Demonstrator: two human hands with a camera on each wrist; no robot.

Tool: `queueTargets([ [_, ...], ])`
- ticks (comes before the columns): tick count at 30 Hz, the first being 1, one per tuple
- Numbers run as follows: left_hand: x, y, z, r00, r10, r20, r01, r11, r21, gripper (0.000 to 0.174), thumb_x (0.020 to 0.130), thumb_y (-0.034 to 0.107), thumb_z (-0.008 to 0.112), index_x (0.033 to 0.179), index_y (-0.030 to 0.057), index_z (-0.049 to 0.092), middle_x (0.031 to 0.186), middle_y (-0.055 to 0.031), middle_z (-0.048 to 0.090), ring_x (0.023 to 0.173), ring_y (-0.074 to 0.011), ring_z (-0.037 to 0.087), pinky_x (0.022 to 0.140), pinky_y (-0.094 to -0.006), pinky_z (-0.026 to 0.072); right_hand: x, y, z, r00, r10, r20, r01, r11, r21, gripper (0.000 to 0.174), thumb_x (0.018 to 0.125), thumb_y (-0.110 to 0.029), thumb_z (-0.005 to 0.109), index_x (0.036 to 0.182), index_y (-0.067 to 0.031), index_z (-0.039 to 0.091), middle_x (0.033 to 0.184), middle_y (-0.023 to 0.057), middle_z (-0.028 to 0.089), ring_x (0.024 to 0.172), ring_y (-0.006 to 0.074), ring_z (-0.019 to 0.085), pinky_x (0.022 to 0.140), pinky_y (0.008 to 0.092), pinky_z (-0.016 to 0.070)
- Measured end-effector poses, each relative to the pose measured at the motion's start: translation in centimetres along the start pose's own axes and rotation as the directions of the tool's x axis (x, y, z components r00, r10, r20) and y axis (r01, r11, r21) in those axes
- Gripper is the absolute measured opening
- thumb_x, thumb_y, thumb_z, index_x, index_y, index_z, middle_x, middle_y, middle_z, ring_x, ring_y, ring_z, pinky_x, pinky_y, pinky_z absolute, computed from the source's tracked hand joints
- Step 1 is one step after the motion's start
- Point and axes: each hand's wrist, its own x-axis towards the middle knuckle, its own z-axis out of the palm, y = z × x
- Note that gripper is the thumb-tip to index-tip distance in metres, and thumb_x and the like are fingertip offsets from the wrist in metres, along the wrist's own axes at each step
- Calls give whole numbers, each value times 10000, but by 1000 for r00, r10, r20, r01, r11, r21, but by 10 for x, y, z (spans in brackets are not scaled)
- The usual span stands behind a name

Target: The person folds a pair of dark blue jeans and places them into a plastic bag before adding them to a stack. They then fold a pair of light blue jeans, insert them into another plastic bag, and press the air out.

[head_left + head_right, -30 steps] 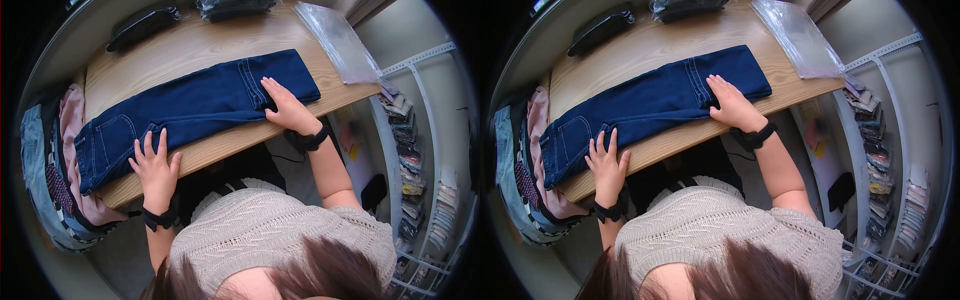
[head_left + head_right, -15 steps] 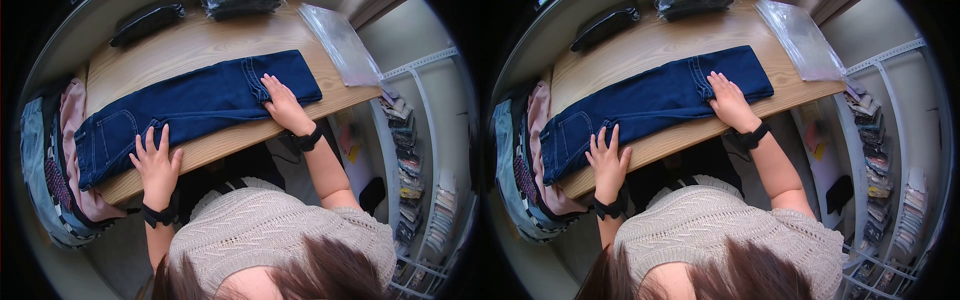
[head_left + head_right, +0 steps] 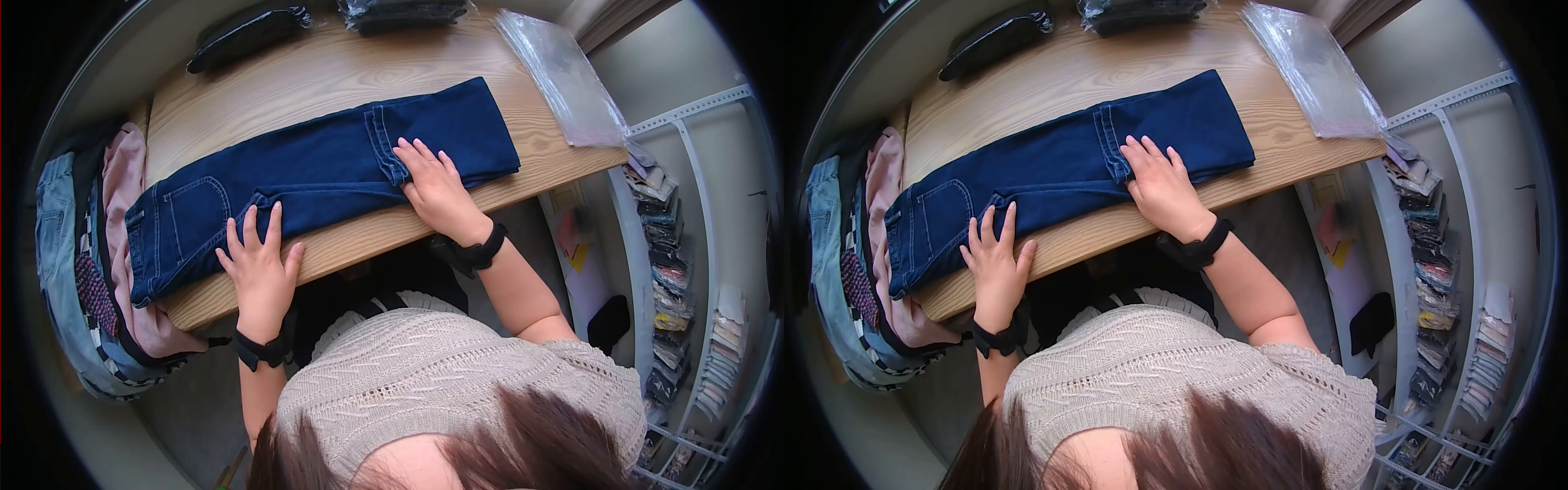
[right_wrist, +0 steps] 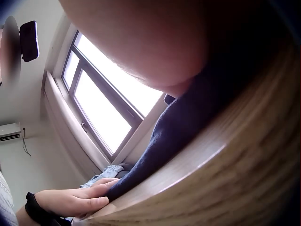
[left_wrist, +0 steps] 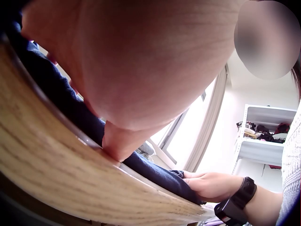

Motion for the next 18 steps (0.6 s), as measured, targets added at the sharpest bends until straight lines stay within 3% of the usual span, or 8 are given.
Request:
queueTargets([
  [5,0,0,0,1000,10,6,-10,1000,-5,615,870,378,610,1424,226,388,1459,-110,300,1355,-411,229,1028,-688,218,-2,2,-5,995,-25,93,30,998,-50,571,937,-296,524,1422,-55,343,1494,141,328,1407,304,254,1120,520,198],
  [8,1,0,0,1000,-11,21,11,1000,2,614,872,381,607,1424,226,387,1462,-110,296,1358,-413,222,1028,-690,215,7,20,-63,973,-89,211,84,996,33,601,950,-374,499,1448,-89,320,1515,135,292,1423,300,215,1128,519,180],
  [11,-1,0,-3,999,-8,50,9,1000,-25,608,890,377,576,1439,224,364,1482,-124,283,1371,-417,206,1038,-695,171,36,71,-104,961,-24,276,136,909,-393,582,959,-384,480,1469,-170,296,1536,127,247,1434,296,183,1141,510,158],
  [13,0,0,-4,997,-22,71,23,999,-22,607,892,376,573,1440,222,362,1483,-126,280,1372,-417,204,1038,-695,173,50,108,-106,961,-7,275,189,744,-641,588,963,-437,446,1476,-198,286,1545,111,227,1436,290,174,1143,512,168],
  [16,1,-1,-2,998,-16,59,17,1000,-18,607,893,375,573,1440,223,361,1483,-128,279,1372,-418,206,1037,-694,178,56,147,-99,912,12,410,244,789,-564,605,971,-476,400,1493,-211,244,1558,114,180,1440,301,151,1143,495,178],
  [17,1,0,-2,998,-23,63,24,1000,-16,607,893,375,573,1440,223,361,1483,-128,279,1372,-418,206,1037,-694,178,55,174,-88,917,-39,398,227,870,-438,628,973,-507,373,1504,-214,207,1565,128,142,1443,311,132,1143,483,183],
  [18,1,0,-2,997,-19,68,20,1000,-17,607,893,377,571,1441,222,360,1483,-128,278,1372,-418,205,1038,-693,178,54,179,-84,915,-42,402,229,872,-432,628,973,-507,373,1504,-214,207,1565,128,142,1443,311,132,1143,483,183],
])
